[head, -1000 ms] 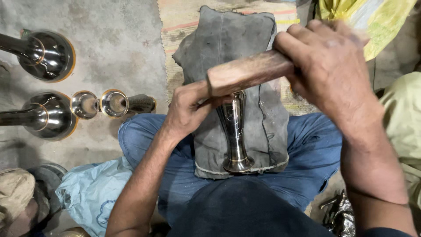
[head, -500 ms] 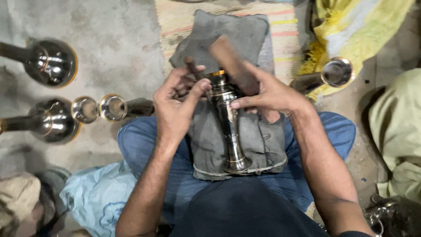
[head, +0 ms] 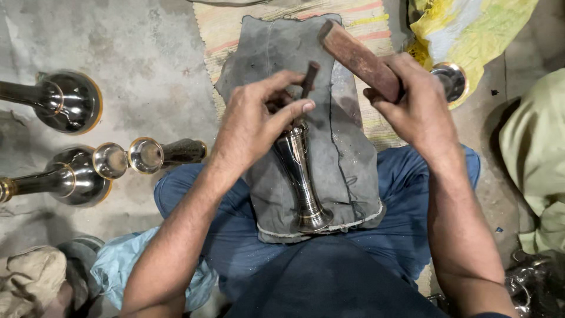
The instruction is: The person uses a chisel and wooden mallet to engrave decorative patterns onto a silver-colored metal vessel. They repeatedly strike the chisel along the vessel's surface, rotating it to work on different sections.
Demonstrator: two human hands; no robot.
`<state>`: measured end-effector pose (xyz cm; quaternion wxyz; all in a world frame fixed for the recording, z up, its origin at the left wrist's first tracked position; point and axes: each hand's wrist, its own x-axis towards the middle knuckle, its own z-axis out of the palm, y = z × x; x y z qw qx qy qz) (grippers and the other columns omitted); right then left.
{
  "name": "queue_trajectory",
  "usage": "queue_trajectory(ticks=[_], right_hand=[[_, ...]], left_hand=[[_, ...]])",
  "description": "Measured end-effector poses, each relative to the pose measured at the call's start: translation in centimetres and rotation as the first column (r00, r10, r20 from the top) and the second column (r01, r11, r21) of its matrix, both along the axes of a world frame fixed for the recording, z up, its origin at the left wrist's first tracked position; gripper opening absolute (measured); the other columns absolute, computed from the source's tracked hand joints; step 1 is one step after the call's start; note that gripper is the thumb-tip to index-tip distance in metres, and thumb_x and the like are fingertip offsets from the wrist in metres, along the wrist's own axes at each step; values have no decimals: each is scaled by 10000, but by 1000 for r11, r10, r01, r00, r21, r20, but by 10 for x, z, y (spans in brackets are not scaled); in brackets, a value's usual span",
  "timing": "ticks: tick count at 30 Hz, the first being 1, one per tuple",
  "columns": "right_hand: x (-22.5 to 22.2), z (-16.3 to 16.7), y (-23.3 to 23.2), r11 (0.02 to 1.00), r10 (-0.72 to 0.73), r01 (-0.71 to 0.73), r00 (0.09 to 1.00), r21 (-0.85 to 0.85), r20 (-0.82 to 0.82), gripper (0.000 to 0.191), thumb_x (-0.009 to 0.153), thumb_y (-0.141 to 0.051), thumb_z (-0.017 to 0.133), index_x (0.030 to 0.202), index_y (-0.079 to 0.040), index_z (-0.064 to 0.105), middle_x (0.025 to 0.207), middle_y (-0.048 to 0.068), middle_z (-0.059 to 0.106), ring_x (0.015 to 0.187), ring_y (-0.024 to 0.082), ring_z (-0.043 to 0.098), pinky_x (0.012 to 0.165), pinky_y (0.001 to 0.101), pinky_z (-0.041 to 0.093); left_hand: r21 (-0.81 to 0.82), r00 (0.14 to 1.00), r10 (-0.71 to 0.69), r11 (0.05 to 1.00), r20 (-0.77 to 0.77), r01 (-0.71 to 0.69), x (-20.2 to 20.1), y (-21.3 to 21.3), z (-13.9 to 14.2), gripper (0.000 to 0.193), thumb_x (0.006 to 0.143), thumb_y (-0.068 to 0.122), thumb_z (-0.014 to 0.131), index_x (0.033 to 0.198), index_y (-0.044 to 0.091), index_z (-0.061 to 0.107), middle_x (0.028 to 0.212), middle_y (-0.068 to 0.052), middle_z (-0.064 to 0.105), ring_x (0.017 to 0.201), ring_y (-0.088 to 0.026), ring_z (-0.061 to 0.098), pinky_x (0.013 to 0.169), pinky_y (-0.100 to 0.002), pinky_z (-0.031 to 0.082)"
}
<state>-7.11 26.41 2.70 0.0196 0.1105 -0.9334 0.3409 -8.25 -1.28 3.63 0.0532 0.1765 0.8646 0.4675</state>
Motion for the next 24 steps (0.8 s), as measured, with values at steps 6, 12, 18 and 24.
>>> queue_trajectory(ticks=[6, 12, 18, 24], right_hand=[[-8, 16, 4, 999, -35, 35, 999, 28, -14, 397, 923, -81, 824, 1273, -14, 649, 1101, 174, 748, 1026, 311, 714, 869, 443, 556], [-15, 12, 18, 990, 89, -89, 996, -107, 2, 355, 898, -73, 778, 1200, 3, 609, 998, 126, 723, 939, 200, 698, 815, 357, 563], [-13, 13, 16, 987, -49, 85, 968, -139, 247, 332, 927, -116, 776, 1209, -54, 612, 871, 94, 702, 786, 193, 694, 695, 372, 557], [-15, 22, 8, 990, 28, -12, 994, -143, 105, 325, 891, -87, 757, 1164, -43, 587, 897, 93, 680, 838, 231, 657, 733, 386, 521]], left_hand=[[-91, 998, -33, 995, 61, 38, -4, 7, 14, 393, 935, 331, 747, 1277, 141, 707, 841, -79, 793, 768, -164, 776, 690, -349, 616], [-91, 994, -89, 992, -68, 83, -2, 10, 24, 372, 975, 328, 742, 1281, 120, 702, 909, -112, 792, 832, -217, 780, 717, -390, 592], [-102, 996, -68, 992, 62, 74, 1, 8, 28, 375, 955, 327, 718, 1287, 155, 696, 836, -103, 792, 786, -209, 793, 711, -380, 599], [-49, 998, -32, 998, -55, 30, 10, 3, 16, 390, 965, 302, 742, 1288, 89, 698, 960, -112, 800, 844, -211, 799, 739, -363, 621]])
